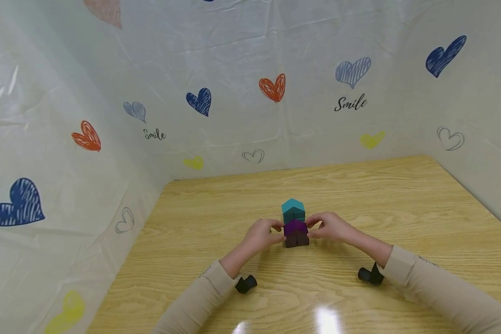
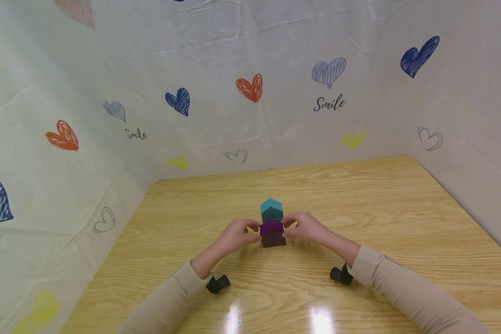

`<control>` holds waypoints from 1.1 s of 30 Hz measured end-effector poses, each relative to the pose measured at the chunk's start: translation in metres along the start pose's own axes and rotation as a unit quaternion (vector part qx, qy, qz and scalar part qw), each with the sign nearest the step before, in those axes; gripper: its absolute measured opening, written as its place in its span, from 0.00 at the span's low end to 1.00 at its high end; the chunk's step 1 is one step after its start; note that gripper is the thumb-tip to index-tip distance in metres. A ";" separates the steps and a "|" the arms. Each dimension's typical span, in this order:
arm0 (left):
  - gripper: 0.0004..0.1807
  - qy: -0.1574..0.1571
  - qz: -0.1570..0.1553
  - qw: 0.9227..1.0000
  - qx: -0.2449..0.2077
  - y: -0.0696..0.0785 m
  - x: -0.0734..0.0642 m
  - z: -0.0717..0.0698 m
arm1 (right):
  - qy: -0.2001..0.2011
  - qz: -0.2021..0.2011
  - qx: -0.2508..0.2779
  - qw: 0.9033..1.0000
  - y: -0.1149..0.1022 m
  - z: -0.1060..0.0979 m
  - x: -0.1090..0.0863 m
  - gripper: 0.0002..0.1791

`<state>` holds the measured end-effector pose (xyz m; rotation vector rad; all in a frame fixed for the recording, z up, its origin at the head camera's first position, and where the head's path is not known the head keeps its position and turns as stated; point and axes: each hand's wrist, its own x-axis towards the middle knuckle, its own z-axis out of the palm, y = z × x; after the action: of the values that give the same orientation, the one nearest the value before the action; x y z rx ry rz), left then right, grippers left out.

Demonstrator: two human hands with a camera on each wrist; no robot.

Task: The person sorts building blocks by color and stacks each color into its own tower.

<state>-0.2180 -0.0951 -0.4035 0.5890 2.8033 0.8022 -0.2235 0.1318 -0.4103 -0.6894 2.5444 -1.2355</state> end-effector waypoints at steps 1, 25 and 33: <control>0.19 0.000 0.000 1.000 0.000 0.000 0.000 0.000 | -0.001 -0.001 0.001 1.000 0.000 0.000 0.000 0.20; 0.22 0.015 -0.008 1.000 0.014 -0.002 0.000 0.003 | 0.015 -0.015 -0.034 0.999 0.002 -0.002 -0.003 0.23; 0.31 0.094 0.031 0.994 0.045 -0.016 -0.019 -0.020 | 0.112 -0.036 -0.140 0.983 0.001 -0.034 -0.022 0.29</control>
<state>-0.2114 -0.1253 -0.3944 0.6502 3.0186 0.7848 -0.2184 0.1663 -0.3899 -0.7413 2.9432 -1.0366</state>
